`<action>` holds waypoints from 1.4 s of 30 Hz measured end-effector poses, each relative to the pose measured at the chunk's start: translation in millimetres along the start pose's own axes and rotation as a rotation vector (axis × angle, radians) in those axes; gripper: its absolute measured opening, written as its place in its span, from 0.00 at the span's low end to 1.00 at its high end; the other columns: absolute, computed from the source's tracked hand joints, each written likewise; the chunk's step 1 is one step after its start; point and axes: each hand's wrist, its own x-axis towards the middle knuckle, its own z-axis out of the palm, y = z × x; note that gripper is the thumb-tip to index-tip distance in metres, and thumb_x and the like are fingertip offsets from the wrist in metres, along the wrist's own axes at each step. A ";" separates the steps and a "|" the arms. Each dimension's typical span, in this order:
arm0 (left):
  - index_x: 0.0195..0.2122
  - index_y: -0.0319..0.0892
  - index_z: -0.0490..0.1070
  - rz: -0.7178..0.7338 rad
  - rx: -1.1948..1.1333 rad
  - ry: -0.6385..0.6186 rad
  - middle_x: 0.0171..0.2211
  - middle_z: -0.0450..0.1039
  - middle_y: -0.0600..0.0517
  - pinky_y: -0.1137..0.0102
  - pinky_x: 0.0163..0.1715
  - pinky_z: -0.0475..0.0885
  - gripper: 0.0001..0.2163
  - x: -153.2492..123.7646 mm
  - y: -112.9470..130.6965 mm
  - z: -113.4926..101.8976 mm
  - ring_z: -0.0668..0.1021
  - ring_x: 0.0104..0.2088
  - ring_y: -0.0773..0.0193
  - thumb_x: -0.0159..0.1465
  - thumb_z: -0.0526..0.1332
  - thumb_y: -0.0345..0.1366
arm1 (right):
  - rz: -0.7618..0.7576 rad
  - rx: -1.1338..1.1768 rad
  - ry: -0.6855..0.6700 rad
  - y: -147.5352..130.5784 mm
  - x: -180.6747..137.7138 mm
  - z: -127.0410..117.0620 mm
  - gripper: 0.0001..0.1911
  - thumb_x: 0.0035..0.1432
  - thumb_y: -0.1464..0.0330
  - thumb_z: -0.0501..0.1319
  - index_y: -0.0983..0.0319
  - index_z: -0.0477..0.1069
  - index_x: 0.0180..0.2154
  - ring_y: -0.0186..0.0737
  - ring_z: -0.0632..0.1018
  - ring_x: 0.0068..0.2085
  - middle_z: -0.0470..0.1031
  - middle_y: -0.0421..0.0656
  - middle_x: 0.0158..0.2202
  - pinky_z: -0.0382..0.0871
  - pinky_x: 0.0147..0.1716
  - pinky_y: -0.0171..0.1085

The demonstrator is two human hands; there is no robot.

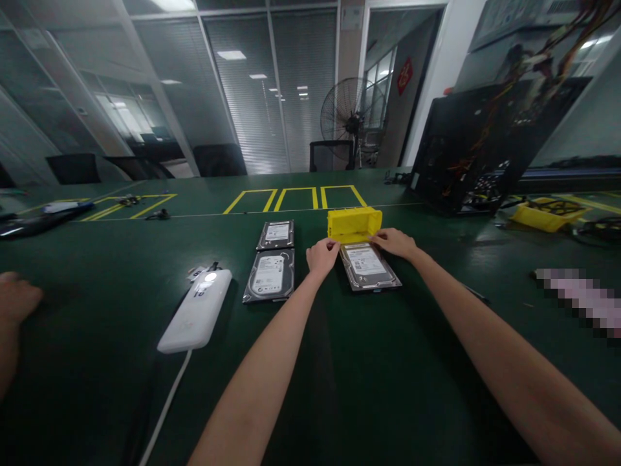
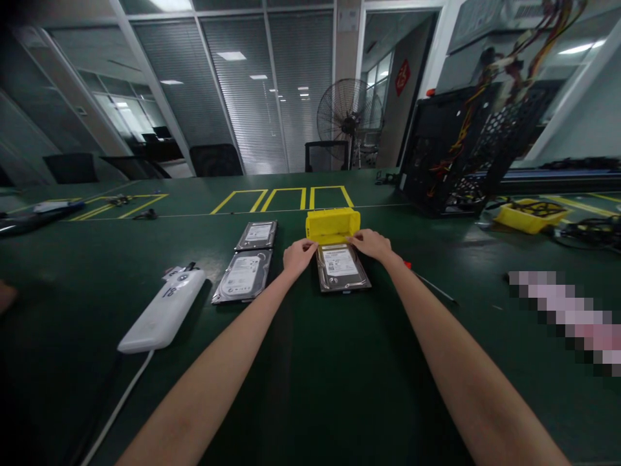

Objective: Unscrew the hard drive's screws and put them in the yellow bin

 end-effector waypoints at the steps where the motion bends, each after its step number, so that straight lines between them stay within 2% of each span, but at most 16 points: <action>1: 0.39 0.46 0.76 0.001 0.000 -0.001 0.40 0.79 0.53 0.65 0.45 0.68 0.10 0.0 0.1 -0.2 0.78 0.42 0.59 0.65 0.56 0.42 | 0.009 -0.017 0.007 -1.0 -1.3 0.2 0.26 0.58 0.50 0.49 0.59 0.73 0.47 0.55 0.76 0.47 0.76 0.49 0.47 0.68 0.42 0.50; 10: 0.38 0.47 0.76 0.001 0.012 0.008 0.40 0.79 0.53 0.66 0.45 0.68 0.10 1.3 -0.8 1.4 0.78 0.42 0.58 0.65 0.57 0.42 | 0.030 -0.075 0.039 -5.2 -6.1 1.7 0.26 0.58 0.50 0.48 0.57 0.72 0.46 0.57 0.75 0.48 0.75 0.48 0.48 0.68 0.42 0.51; 20: 0.39 0.46 0.76 0.006 -0.004 -0.011 0.41 0.79 0.52 0.65 0.45 0.68 0.11 1.1 -0.5 1.3 0.78 0.43 0.58 0.65 0.56 0.42 | 0.015 -0.086 0.026 -3.3 -4.4 1.3 0.23 0.60 0.54 0.47 0.57 0.72 0.46 0.54 0.75 0.48 0.75 0.47 0.48 0.68 0.42 0.48; 42: 0.39 0.47 0.76 -0.008 0.013 -0.005 0.41 0.79 0.53 0.67 0.45 0.68 0.10 2.4 -0.1 2.6 0.78 0.44 0.59 0.65 0.57 0.42 | 0.059 -0.134 0.053 -11.9 -10.9 0.4 0.24 0.61 0.53 0.44 0.56 0.73 0.45 0.55 0.76 0.48 0.76 0.47 0.46 0.68 0.42 0.48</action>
